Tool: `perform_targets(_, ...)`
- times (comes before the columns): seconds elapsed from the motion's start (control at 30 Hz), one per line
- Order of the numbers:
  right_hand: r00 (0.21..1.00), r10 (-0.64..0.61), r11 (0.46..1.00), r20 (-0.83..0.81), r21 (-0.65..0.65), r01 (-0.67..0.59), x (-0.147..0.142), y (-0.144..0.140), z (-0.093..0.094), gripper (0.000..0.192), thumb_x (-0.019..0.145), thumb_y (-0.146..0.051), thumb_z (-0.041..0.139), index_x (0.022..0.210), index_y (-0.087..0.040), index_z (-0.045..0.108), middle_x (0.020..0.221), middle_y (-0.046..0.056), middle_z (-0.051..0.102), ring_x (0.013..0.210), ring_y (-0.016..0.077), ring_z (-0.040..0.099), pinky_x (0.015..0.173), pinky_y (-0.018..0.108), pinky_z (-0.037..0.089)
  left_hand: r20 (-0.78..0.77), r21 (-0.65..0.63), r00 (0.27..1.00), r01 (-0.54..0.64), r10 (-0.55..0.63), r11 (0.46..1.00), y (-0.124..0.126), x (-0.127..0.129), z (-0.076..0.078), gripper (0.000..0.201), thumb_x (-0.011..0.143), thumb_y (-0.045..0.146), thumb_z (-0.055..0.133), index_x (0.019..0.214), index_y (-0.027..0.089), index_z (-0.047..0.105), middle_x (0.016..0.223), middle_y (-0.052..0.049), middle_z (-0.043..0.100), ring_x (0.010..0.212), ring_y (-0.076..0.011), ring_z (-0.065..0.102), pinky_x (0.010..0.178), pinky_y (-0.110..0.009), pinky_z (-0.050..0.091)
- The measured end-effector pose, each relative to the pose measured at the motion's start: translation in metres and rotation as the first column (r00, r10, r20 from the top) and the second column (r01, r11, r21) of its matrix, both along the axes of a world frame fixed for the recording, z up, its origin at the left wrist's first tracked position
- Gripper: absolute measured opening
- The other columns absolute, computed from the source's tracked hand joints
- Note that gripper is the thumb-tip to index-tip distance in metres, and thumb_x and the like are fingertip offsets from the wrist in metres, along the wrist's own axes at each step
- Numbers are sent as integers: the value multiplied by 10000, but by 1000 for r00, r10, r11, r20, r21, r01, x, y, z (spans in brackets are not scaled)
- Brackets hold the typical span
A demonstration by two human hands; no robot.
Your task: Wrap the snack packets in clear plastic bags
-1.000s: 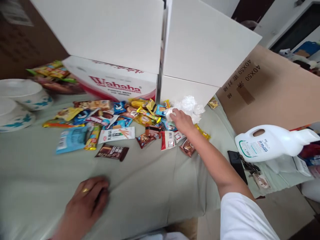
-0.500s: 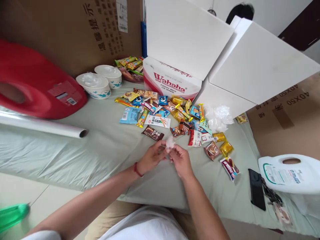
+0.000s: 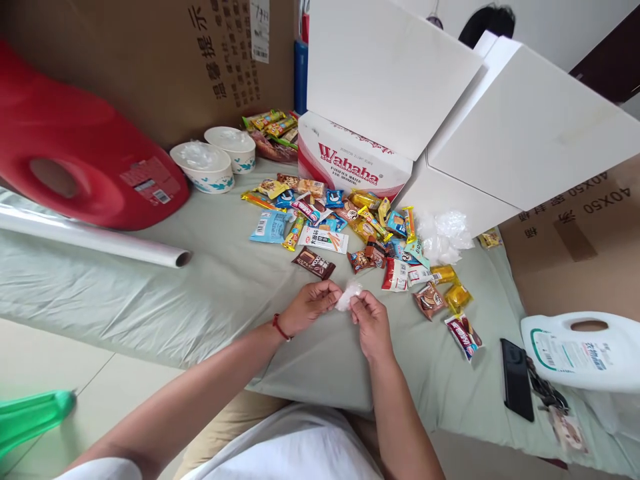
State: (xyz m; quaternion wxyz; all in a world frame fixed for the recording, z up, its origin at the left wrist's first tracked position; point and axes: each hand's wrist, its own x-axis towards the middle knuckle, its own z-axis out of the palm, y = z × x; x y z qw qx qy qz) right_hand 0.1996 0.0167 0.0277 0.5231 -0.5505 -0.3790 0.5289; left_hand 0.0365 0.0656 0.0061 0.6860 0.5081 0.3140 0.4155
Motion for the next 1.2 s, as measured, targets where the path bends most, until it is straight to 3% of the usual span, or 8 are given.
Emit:
perform_targets(0.13,978,-56,997,201,64,44,6,-3,2,282,814,-492,770,756,-238,662,673,-27,553,572,130,395,544,265,319,-26,-51,997,-78,76,996,-1,0,-1,512,848,700,623,802,195,552,645,46,508,555,-98,418,537,-248,323)
perform_targets(0.27,853,29,978,521,160,-131,-2,-8,5,139,865,-402,724,811,-276,752,707,-5,572,628,169,446,597,295,358,-32,-1,998,-48,48,999,-5,4,-3,515,830,697,655,786,198,535,650,34,540,556,-98,428,538,-253,335)
perform_targets(0.37,908,68,984,412,124,-130,-7,-8,6,189,842,-420,753,741,-264,721,668,-13,536,607,158,419,579,291,338,16,-57,998,-53,54,997,-4,4,-5,522,822,694,666,753,196,529,584,43,512,534,-95,428,533,-249,324)
perform_targets(0.47,997,-33,999,71,36,31,-1,-5,6,296,745,-448,838,690,-236,638,626,-37,500,556,121,366,522,263,299,92,-158,990,-88,103,984,1,1,-6,527,809,689,689,758,202,494,580,60,494,504,-75,399,512,-236,278)
perform_targets(0.67,937,-208,978,-280,-42,205,28,-2,10,268,671,-330,885,784,-250,655,694,-38,588,628,128,518,575,253,451,124,-155,992,53,-34,987,4,-2,-5,504,801,625,748,745,184,511,634,44,531,533,-66,410,527,-232,270)
perform_targets(0.83,945,-153,987,-291,8,163,32,-2,14,428,788,-575,779,1104,-298,695,1089,28,718,941,205,663,792,359,552,124,-26,991,54,-51,998,1,0,-8,431,804,546,788,746,164,595,700,30,522,638,-91,446,608,-246,346)
perform_targets(1.07,974,-224,972,27,75,222,39,14,14,369,686,-502,880,866,-229,709,755,-27,643,682,142,541,657,267,439,247,-148,967,-20,57,989,6,-3,-4,410,675,455,887,674,161,602,728,16,532,653,-99,461,615,-250,365)
perform_targets(1.2,986,9,999,165,50,-17,53,16,26,313,728,-491,858,870,-236,745,752,-26,649,671,135,518,634,258,397,305,-339,944,-16,126,941,9,-5,-2,465,715,604,806,841,188,642,950,-46,664,817,-164,588,693,-272,443)
